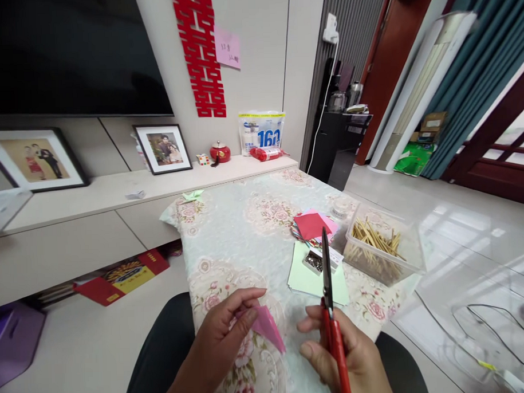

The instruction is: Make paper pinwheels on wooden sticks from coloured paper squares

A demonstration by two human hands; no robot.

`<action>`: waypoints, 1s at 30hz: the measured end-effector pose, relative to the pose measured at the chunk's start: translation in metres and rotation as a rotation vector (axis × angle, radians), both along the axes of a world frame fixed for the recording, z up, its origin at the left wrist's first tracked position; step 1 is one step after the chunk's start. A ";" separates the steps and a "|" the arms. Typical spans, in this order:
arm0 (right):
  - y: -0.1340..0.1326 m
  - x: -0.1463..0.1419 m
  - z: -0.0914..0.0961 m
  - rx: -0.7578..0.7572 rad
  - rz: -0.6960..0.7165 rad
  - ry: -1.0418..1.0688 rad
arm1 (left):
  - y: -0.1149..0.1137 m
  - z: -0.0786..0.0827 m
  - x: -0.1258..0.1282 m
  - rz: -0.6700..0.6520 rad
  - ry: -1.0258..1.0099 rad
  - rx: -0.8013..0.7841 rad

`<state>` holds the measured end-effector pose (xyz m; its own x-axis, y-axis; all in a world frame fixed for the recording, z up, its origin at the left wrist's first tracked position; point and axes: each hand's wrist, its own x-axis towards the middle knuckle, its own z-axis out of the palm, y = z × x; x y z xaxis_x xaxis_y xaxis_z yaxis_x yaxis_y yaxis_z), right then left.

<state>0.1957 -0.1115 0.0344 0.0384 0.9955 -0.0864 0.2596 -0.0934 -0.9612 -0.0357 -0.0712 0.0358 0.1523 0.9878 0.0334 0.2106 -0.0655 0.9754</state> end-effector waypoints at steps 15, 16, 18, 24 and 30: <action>0.029 -0.044 0.004 -0.153 0.037 0.382 | -0.011 0.005 -0.006 0.003 -0.459 -0.171; 0.029 -0.044 0.003 -0.172 0.051 0.459 | -0.011 0.004 -0.008 0.018 -0.517 -0.205; 0.030 -0.047 0.001 -0.202 0.124 0.615 | -0.009 0.002 -0.009 -0.010 -0.535 -0.224; 0.031 -0.064 -0.004 -0.249 0.315 0.841 | -0.004 -0.003 0.002 -0.262 -0.572 -0.162; 0.029 -0.068 -0.007 -0.316 0.275 0.826 | -0.007 -0.006 0.005 -0.287 -0.668 -0.264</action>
